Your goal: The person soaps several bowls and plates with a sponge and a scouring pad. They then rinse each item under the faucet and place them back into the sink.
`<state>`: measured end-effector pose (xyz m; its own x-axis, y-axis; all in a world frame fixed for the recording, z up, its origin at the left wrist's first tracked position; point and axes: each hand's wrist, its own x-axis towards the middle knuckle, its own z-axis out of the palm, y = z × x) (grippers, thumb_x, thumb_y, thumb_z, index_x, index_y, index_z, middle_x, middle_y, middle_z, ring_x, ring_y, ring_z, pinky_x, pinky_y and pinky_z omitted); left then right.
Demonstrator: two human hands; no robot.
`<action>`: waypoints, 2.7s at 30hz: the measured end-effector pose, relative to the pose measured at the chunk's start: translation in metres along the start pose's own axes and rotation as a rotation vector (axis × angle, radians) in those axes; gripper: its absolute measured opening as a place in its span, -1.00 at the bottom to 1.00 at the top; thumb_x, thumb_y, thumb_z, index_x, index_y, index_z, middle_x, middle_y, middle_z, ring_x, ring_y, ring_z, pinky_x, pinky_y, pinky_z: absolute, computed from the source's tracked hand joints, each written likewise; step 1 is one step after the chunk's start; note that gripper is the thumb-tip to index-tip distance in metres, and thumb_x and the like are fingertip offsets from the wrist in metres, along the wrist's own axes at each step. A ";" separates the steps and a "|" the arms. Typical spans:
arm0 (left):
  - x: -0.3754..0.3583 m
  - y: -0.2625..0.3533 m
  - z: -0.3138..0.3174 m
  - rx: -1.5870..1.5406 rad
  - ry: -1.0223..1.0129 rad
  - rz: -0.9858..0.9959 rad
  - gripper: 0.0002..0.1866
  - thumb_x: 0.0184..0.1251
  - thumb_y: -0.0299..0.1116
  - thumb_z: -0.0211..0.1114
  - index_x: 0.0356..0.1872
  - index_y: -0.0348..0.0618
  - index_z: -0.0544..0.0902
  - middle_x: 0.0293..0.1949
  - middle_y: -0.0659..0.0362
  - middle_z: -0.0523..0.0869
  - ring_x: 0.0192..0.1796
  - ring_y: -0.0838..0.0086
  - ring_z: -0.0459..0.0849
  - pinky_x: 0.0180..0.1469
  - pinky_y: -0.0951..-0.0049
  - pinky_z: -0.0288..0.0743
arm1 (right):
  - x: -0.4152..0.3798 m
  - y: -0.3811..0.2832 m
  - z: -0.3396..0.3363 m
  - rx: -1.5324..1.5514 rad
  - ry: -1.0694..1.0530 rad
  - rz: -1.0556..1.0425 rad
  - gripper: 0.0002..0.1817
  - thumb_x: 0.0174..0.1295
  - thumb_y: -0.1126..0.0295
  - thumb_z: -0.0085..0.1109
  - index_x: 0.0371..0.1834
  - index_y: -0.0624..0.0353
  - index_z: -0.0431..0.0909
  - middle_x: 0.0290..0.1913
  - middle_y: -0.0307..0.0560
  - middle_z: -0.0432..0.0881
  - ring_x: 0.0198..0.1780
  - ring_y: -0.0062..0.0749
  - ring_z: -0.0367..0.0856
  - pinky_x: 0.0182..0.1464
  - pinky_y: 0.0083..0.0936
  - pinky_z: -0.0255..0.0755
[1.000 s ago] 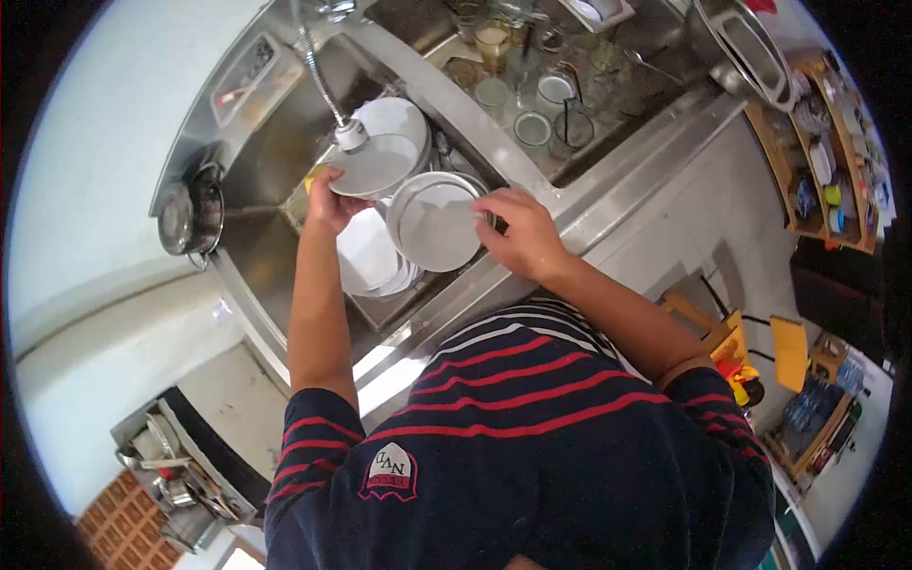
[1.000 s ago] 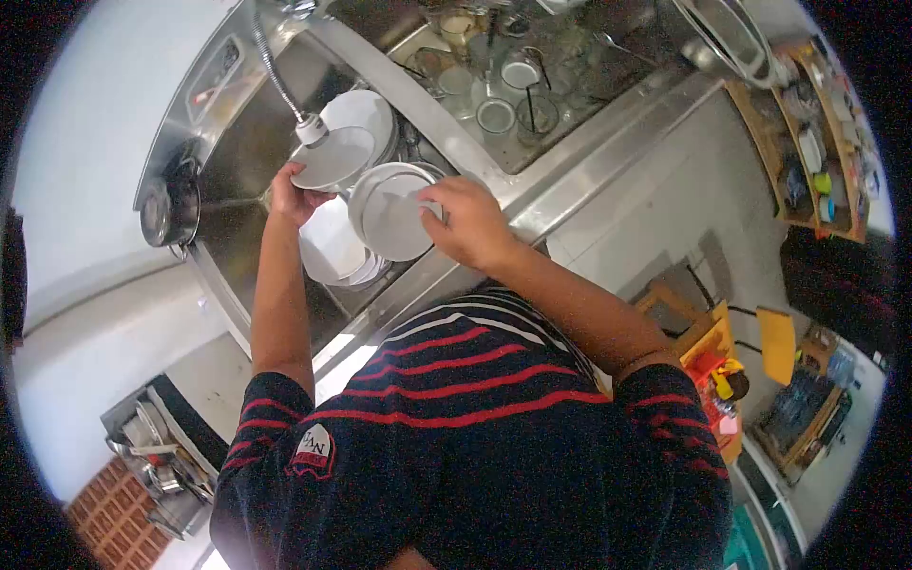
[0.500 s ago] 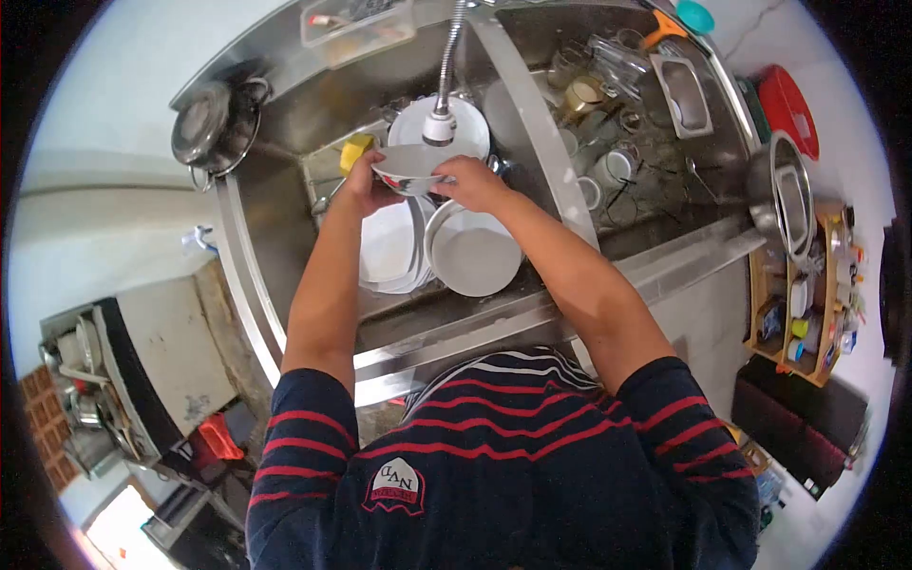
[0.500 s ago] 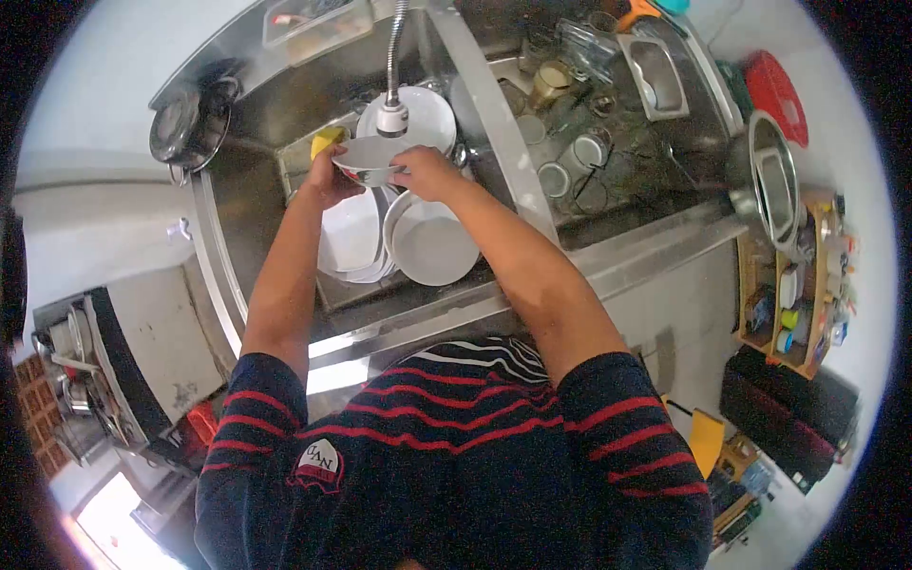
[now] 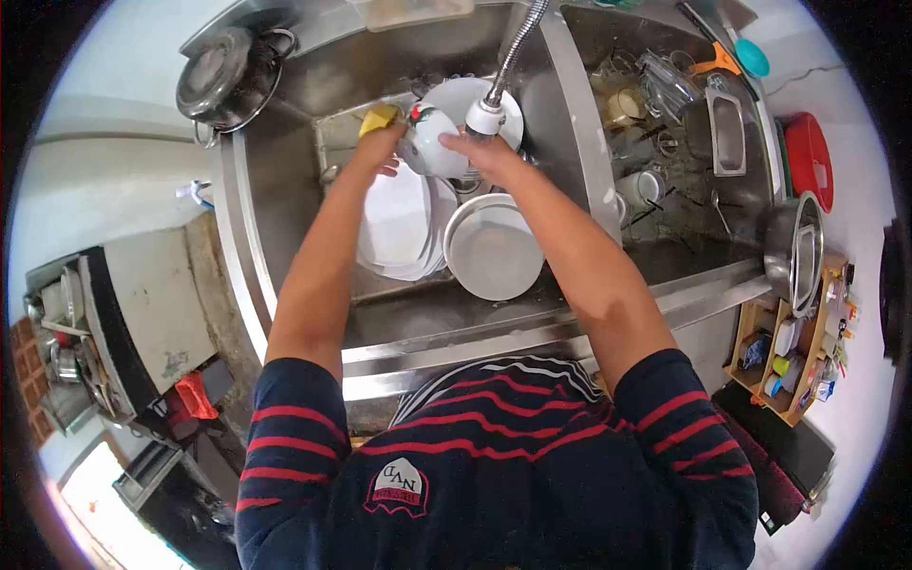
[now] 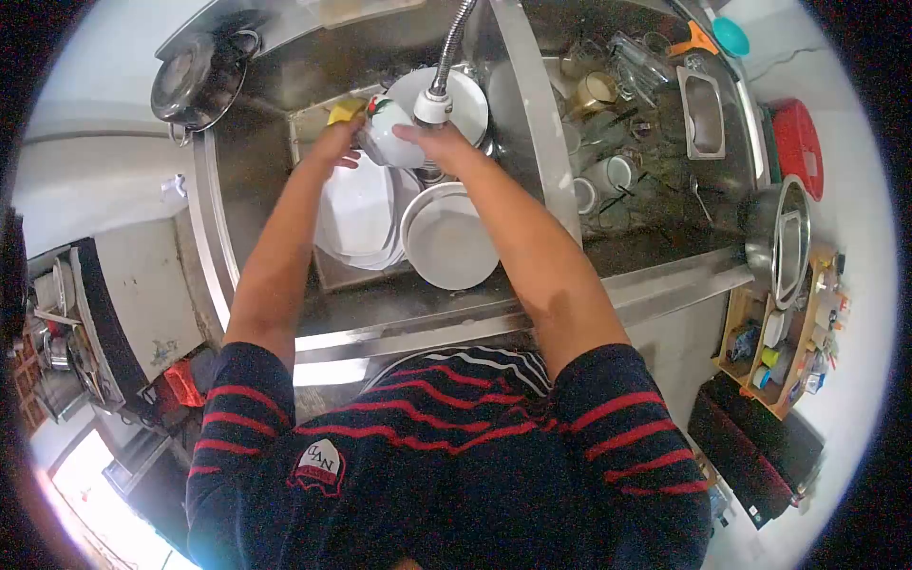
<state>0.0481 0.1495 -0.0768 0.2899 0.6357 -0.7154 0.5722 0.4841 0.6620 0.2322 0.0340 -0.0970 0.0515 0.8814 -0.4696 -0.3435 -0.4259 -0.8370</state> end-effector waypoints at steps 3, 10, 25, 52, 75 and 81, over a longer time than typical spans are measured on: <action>-0.005 -0.020 0.037 0.288 0.368 0.635 -0.27 0.19 0.11 0.22 0.25 -0.23 0.42 0.13 -0.26 0.50 0.05 -0.09 0.59 0.13 0.14 0.45 | -0.018 -0.015 0.001 0.279 0.083 -0.018 -0.56 0.19 0.29 0.30 0.09 0.22 0.47 0.03 -0.06 0.60 0.05 -0.25 0.58 0.14 -0.25 0.45; -0.075 -0.011 0.106 0.379 0.475 0.912 -0.44 0.35 -0.13 0.15 0.28 -0.23 0.38 0.31 -0.22 0.33 0.35 -0.02 0.32 0.37 0.19 0.20 | -0.043 -0.024 -0.001 0.836 0.374 0.006 -0.71 0.29 0.46 0.12 0.07 0.21 0.49 0.03 -0.04 0.60 0.04 -0.22 0.60 0.13 -0.25 0.49; -0.045 -0.001 0.081 -0.221 -0.130 0.461 -0.40 0.29 -0.03 0.23 0.28 -0.15 0.45 0.12 0.00 0.58 0.14 0.33 0.56 0.23 0.40 0.35 | -0.090 -0.032 0.009 0.910 0.506 0.049 -0.66 0.32 0.40 0.14 0.11 0.29 0.43 0.06 0.00 0.57 0.08 -0.18 0.58 0.19 -0.17 0.46; -0.142 -0.012 0.008 -0.580 0.169 0.347 -0.72 0.35 -0.25 0.23 -0.29 -0.32 0.71 -0.37 0.18 0.72 -0.37 0.58 0.62 -0.26 0.59 0.44 | -0.132 -0.006 0.076 0.556 0.239 0.114 -0.51 0.30 0.10 0.17 0.14 0.23 0.45 0.06 -0.09 0.58 0.02 -0.38 0.56 0.06 -0.36 0.41; -0.198 -0.086 -0.021 -0.463 0.221 0.346 -0.58 0.34 -0.09 0.20 0.06 -0.16 0.55 -0.01 0.17 0.60 0.01 0.35 0.55 -0.01 0.37 0.42 | -0.115 -0.109 0.091 0.475 -0.097 -0.248 -0.69 0.13 0.21 0.39 -0.25 0.25 0.67 -0.31 -0.15 0.72 -0.30 -0.25 0.69 -0.19 -0.41 0.54; -0.226 -0.074 -0.003 -0.614 0.111 0.287 -0.46 0.40 0.05 0.10 0.19 -0.17 0.44 0.00 0.11 0.60 0.03 0.31 0.56 0.00 0.30 0.50 | -0.157 -0.063 0.104 -0.135 -0.092 -0.365 -0.74 0.18 0.19 0.26 -0.41 0.18 0.63 -0.49 -0.05 0.64 -0.45 -0.16 0.65 -0.36 -0.22 0.48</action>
<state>-0.0619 -0.0281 0.0361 0.2658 0.8319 -0.4872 -0.0634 0.5193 0.8522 0.1483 -0.0561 0.0587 0.0614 0.9918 -0.1121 -0.1911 -0.0986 -0.9766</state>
